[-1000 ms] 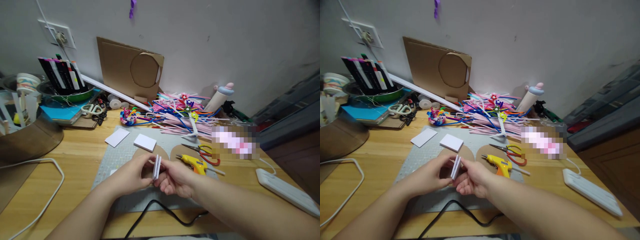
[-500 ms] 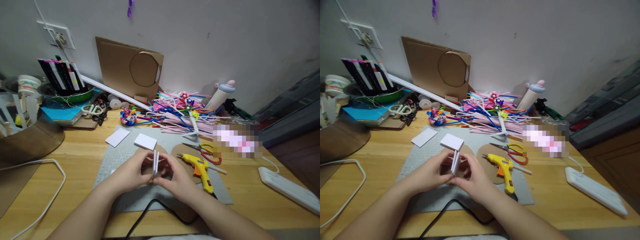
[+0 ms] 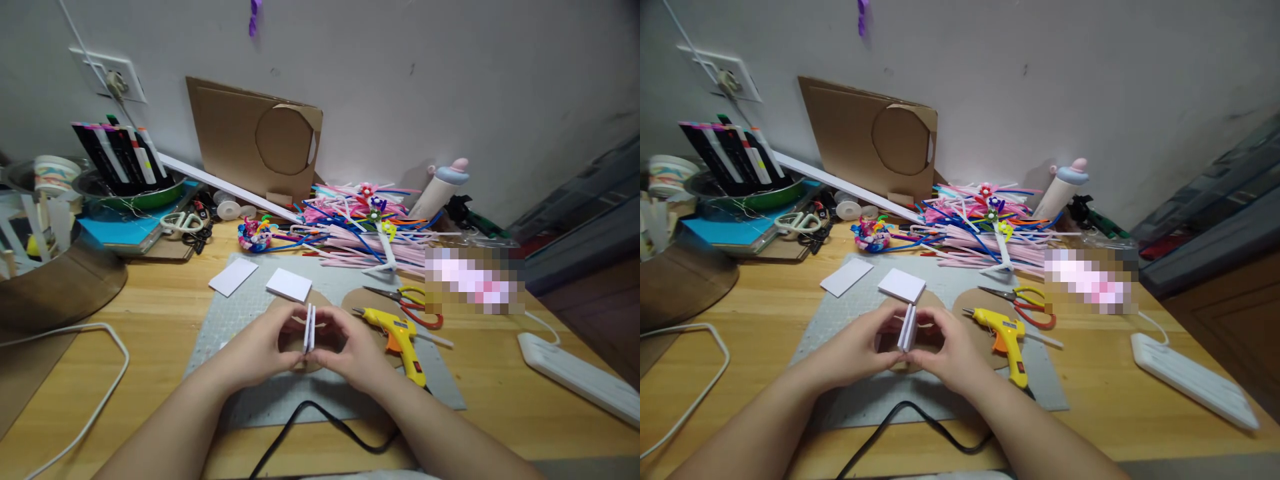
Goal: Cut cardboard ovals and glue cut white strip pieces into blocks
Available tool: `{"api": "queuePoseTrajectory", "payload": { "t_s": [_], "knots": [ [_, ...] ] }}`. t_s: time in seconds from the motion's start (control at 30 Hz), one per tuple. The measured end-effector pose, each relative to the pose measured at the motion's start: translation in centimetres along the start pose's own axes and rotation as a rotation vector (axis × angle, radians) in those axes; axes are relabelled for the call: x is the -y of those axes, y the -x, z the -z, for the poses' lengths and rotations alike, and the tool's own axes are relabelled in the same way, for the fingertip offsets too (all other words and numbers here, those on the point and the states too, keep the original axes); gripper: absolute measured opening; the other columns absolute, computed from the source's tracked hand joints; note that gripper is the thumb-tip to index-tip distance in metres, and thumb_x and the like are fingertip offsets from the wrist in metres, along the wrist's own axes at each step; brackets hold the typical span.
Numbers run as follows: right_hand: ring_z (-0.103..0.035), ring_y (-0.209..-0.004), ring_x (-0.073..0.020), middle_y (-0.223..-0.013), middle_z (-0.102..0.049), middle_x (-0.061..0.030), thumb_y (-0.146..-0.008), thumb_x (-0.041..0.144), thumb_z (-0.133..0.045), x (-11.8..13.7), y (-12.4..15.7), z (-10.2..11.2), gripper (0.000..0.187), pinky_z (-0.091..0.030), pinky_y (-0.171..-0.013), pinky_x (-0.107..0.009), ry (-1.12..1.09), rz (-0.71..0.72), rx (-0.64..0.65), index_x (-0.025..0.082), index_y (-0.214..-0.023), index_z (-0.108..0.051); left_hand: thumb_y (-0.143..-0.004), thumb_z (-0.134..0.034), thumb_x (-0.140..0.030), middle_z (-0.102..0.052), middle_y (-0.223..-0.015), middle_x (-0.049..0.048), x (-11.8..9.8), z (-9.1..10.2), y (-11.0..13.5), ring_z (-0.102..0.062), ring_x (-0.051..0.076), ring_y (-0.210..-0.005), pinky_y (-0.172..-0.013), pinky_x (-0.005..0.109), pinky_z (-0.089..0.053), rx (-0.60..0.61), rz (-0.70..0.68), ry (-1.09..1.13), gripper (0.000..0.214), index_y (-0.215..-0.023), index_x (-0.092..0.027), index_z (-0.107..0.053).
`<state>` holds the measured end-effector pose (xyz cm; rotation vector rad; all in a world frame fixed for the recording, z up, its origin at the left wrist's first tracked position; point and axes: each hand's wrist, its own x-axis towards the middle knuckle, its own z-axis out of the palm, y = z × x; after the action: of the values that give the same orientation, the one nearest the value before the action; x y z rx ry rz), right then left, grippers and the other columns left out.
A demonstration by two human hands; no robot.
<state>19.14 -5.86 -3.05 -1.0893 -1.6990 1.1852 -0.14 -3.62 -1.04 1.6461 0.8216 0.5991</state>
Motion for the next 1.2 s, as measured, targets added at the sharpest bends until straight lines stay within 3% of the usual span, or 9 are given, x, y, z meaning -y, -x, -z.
{"api": "queuePoseTrajectory", "payload": {
  "t_s": [0.47,0.77,1.2],
  "knots": [
    [-0.065,-0.093,-0.0174,-0.101,-0.067,-0.001,-0.062,0.01,-0.081,-0.61,0.11,0.18,0.052,-0.051,-0.086,-0.031,-0.304,-0.061,0.001,0.024,-0.106,-0.059,-0.066,-0.066,-0.002,-0.062,-0.12,0.0078,0.09,0.5,0.04,-0.062,0.023,-0.107,-0.093,0.037,-0.049,-0.01,0.024,0.009,0.056,-0.117,-0.021,-0.051],
    [-0.065,-0.093,-0.0179,-0.101,-0.066,-0.0019,-0.061,0.011,-0.081,-0.76,0.16,0.28,0.052,-0.051,-0.086,-0.032,-0.269,-0.046,0.02,0.024,-0.107,-0.059,-0.067,-0.064,-0.005,-0.064,-0.119,0.0067,-0.59,0.86,0.25,-0.063,0.022,-0.104,-0.091,0.036,-0.05,-0.036,-0.001,-0.036,0.054,-0.117,-0.021,-0.053],
    [-0.064,-0.101,-0.0233,-0.105,-0.066,-0.0057,-0.066,0.019,-0.079,0.02,-0.44,-0.18,0.048,-0.049,-0.093,-0.04,-0.188,0.014,0.032,0.021,-0.11,-0.059,-0.067,-0.07,-0.01,-0.061,-0.123,0.0095,0.15,0.23,0.05,-0.06,0.024,-0.111,-0.097,0.04,-0.047,-0.007,-0.006,0.009,0.052,-0.115,-0.021,-0.054]
  ]
}}
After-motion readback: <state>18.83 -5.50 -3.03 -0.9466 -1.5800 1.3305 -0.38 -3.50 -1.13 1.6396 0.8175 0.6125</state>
